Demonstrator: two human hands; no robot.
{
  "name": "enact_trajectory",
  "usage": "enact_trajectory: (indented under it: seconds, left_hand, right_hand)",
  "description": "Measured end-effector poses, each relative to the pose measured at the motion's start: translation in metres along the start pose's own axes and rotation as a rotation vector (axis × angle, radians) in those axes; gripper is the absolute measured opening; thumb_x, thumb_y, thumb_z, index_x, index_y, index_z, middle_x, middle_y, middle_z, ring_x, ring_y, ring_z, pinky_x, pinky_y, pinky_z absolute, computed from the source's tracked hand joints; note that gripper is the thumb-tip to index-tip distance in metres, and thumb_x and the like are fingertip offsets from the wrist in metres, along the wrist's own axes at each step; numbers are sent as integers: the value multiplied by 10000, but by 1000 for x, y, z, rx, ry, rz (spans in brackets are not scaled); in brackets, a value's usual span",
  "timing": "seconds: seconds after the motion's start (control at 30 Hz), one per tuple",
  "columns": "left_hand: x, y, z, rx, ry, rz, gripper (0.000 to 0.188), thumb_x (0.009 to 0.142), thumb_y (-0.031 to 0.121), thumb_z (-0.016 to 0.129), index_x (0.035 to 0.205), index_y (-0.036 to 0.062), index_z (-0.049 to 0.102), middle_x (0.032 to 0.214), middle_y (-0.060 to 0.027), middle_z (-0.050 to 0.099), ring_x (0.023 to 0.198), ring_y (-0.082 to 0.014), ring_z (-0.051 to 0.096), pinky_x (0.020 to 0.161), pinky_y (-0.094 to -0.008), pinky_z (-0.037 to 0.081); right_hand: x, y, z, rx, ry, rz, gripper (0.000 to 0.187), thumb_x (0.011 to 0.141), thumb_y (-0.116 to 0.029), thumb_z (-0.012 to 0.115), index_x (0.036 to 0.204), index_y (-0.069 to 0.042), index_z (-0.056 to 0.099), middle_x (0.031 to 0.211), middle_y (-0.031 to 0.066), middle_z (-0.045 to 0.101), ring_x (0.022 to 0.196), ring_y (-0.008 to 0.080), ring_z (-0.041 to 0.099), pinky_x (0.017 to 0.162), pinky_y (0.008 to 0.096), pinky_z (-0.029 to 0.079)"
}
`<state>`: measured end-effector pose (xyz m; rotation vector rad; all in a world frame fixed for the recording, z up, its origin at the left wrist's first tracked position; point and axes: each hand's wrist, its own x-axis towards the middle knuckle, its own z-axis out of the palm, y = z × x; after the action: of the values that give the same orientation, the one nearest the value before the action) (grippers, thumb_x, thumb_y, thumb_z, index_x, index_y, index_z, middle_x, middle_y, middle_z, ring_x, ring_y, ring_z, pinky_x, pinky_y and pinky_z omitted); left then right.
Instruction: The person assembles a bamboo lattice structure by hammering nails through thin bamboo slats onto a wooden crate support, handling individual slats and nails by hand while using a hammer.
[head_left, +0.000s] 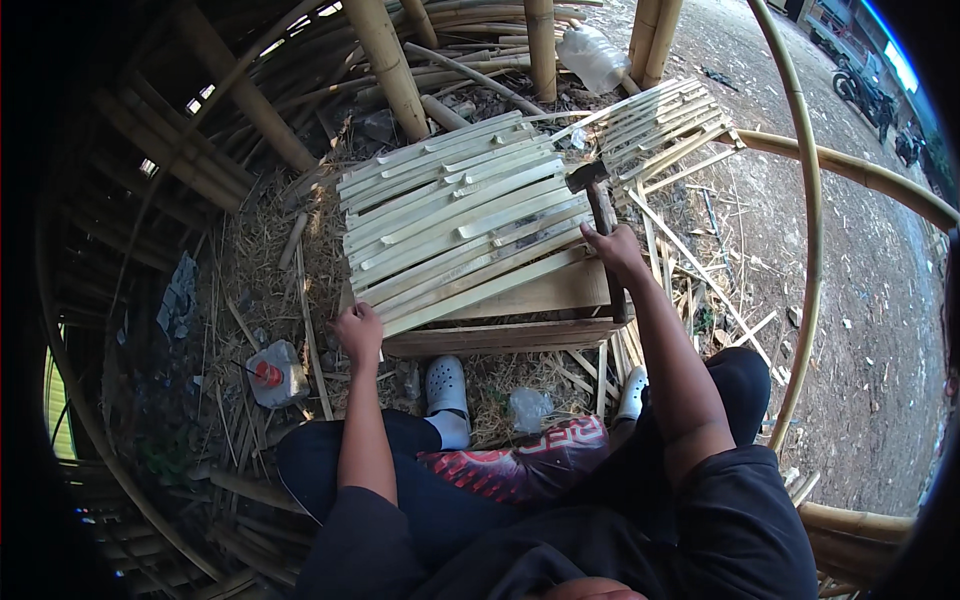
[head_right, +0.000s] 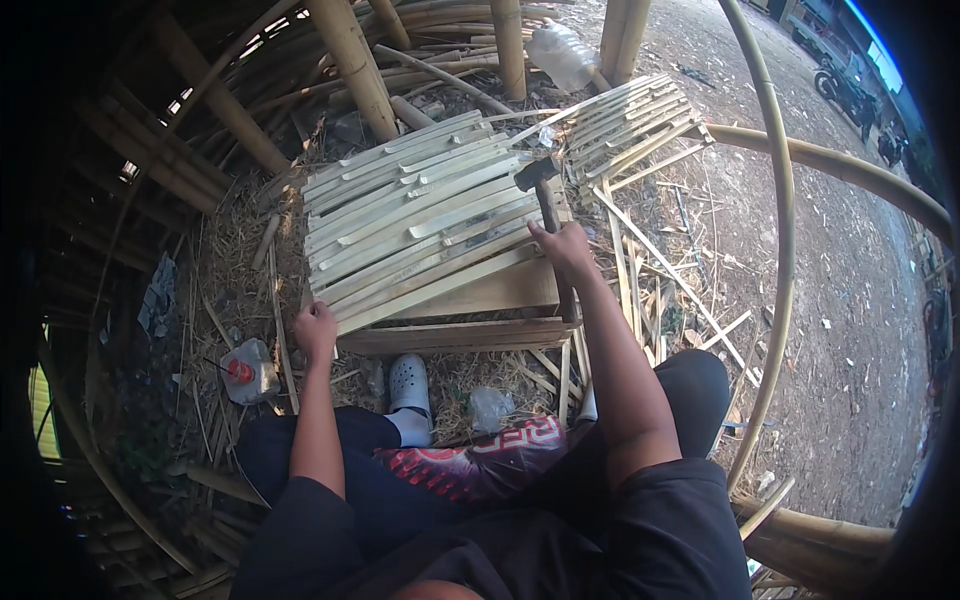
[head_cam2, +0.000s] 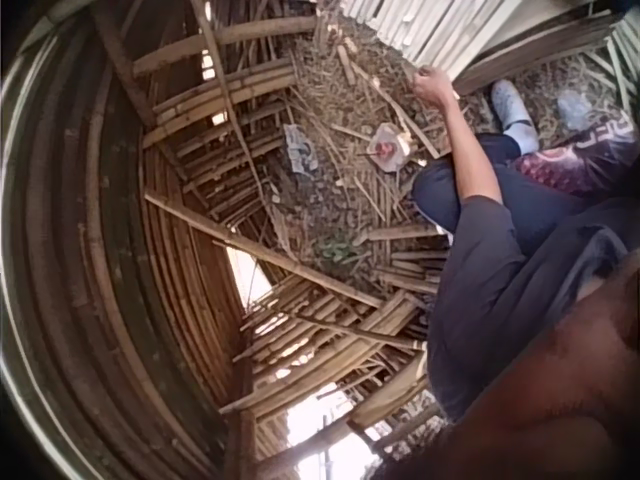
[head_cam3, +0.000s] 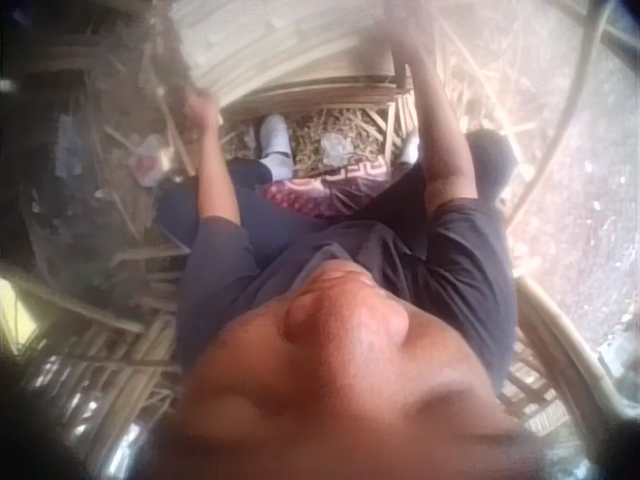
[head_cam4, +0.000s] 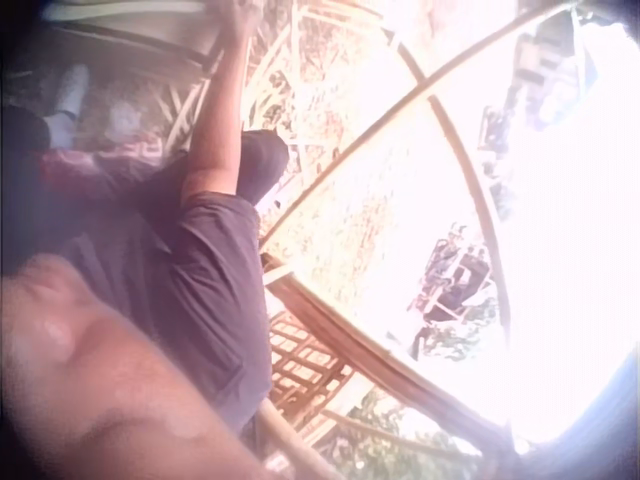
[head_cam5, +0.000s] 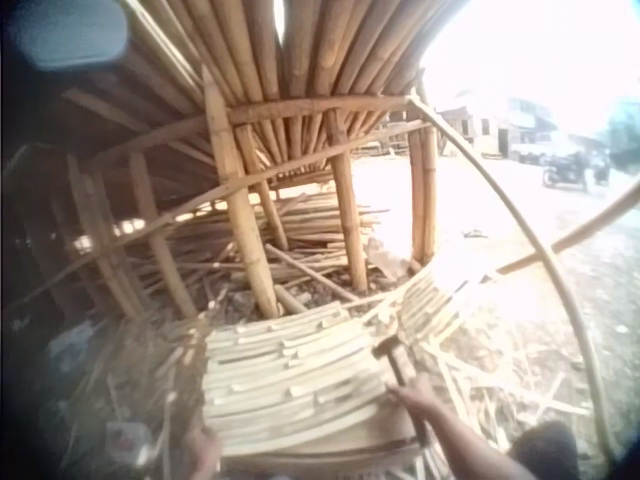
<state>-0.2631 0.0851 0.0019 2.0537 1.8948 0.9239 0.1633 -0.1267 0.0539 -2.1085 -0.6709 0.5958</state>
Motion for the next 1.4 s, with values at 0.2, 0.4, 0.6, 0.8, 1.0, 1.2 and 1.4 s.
enact_trajectory:
  seconds: [0.2, 0.4, 0.6, 0.8, 1.0, 1.2, 1.4]
  left_hand:
    - [-1, -2, 2, 80, 10, 9, 431, 923, 348, 535, 848, -23, 742, 859, -287, 696, 864, -479, 669, 817, -537, 513]
    - [-4, 12, -4, 107, -70, -68, 445, 936, 344, 514, 906, -49, 719, 947, -316, 688, 955, -492, 654, 869, -544, 501]
    - [0, 10, -7, 107, -121, -137, 406, 955, 298, 493, 950, -65, 673, 1004, -326, 679, 988, -495, 650, 886, -556, 499]
    - [-12, 23, -8, 98, -70, -140, 368, 959, 284, 495, 1061, -34, 649, 1093, -282, 658, 1050, -464, 634, 901, -551, 496]
    - [-20, 41, -27, 175, 59, -135, 375, 955, 215, 520, 1244, -21, 560, 1304, -243, 540, 1169, -427, 569, 963, -532, 463]
    - [-42, 148, -22, -244, -141, 742, 358, 872, 68, 614, 1223, 20, 562, 1216, -182, 602, 1148, -399, 572, 984, -481, 456]
    - [-97, 255, 26, -194, -644, 1000, 363, 914, 221, 634, 1254, 94, 618, 1224, -131, 634, 1117, -364, 615, 952, -453, 506]
  right_hand:
    - [4, 2, 2, -17, -27, 32, 623, 841, -519, 757, 570, 12, 575, 582, 88, 577, 536, 183, 542, 532, 405, 441]
    - [-8, -9, -12, 129, 37, 61, 504, 871, -488, 760, 691, -45, 601, 589, 4, 504, 541, 118, 433, 511, 358, 357]
    - [-18, -31, -38, 111, 46, 22, 514, 864, -506, 738, 868, 5, 686, 757, 97, 649, 708, 196, 613, 688, 379, 486]
    - [-16, -11, -26, 275, 156, -228, 481, 864, -462, 762, 827, 11, 687, 737, 79, 646, 688, 186, 619, 691, 371, 500]
    - [-25, -8, -49, 270, 128, -84, 515, 848, -500, 770, 771, -4, 654, 713, 64, 619, 637, 161, 582, 622, 353, 480]
    - [-93, -63, -116, 527, 25, 9, 580, 925, -523, 675, 923, 57, 664, 745, 105, 655, 665, 189, 673, 635, 346, 608]
    - [-159, -76, -174, 173, -18, 106, 526, 949, -501, 672, 645, -111, 493, 529, -14, 481, 395, 91, 443, 385, 283, 356]
